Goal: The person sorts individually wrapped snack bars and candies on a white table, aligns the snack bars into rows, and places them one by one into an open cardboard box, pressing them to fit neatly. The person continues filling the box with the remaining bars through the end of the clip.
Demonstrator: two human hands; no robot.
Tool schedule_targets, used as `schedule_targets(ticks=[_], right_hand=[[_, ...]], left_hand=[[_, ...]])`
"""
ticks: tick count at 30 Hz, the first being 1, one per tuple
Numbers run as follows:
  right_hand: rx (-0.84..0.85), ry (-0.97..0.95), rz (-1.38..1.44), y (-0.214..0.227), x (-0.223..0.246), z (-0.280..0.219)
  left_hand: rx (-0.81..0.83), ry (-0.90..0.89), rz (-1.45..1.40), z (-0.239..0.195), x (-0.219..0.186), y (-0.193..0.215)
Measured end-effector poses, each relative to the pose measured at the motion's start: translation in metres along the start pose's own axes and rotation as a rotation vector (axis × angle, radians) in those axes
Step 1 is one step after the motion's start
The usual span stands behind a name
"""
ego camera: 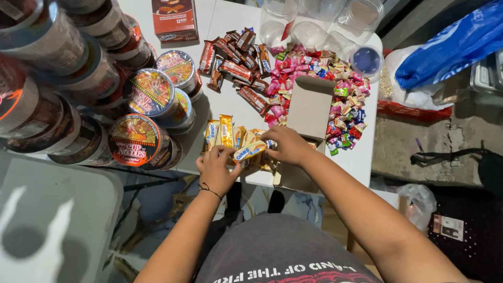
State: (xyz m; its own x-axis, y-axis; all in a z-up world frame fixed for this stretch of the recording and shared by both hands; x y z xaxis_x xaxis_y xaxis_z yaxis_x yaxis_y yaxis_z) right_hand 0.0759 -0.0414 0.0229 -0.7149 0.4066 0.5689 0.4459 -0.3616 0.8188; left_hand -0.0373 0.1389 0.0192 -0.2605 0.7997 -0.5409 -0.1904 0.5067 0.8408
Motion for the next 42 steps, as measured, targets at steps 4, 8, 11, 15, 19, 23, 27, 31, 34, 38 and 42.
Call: schedule_targets(ticks=[4, 8, 11, 15, 19, 23, 27, 31, 34, 38, 42], right_hand=[[-0.044, 0.003, -0.02, 0.009, 0.008, -0.005], [-0.067, -0.015, -0.008, 0.012, 0.009, -0.011], [-0.092, 0.0, -0.037, 0.021, 0.015, -0.016], [-0.111, -0.032, -0.093, 0.029, 0.016, -0.029], [-0.211, -0.038, -0.091, 0.049, 0.021, -0.051], [-0.252, -0.148, -0.087, 0.06, 0.011, -0.083], [-0.317, -0.227, -0.116, 0.07, 0.01, -0.115], [-0.322, -0.307, -0.121, 0.069, 0.004, -0.139], [-0.334, -0.31, -0.136, 0.065, 0.001, -0.151], [-0.332, -0.378, -0.15, 0.061, -0.007, -0.164], [-0.356, -0.364, -0.194, 0.061, -0.017, -0.174]], left_hand=[[0.006, -0.016, 0.007, 0.004, -0.004, 0.0], [-0.026, -0.058, 0.013, 0.007, -0.007, 0.002], [-0.032, -0.09, 0.016, 0.011, -0.013, 0.004], [-0.002, -0.143, 0.002, 0.015, -0.025, 0.001], [0.022, -0.2, 0.003, 0.021, -0.046, -0.004], [0.081, -0.302, -0.037, 0.025, -0.071, -0.015], [0.236, -0.404, -0.088, 0.027, -0.099, -0.027], [0.285, -0.503, -0.061, 0.025, -0.122, -0.035], [0.367, -0.484, -0.003, 0.025, -0.128, -0.051], [0.382, -0.488, -0.005, 0.023, -0.135, -0.058], [0.376, -0.509, 0.004, 0.02, -0.141, -0.068]])
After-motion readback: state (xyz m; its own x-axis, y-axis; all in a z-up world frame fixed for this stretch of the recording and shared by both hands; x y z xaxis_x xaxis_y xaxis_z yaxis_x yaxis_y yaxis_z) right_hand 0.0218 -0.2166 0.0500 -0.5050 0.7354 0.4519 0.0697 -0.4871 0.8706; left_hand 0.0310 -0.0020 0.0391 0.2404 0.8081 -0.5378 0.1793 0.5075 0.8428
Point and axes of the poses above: each hand's wrist, its own z-axis towards the middle knuckle, its own y-axis out of the back of the hand, x = y × z, the point moved 9 cm from there along z, towards the middle knuckle, and after that the axes turned 10 degrees about y, right-handed, at the moved point
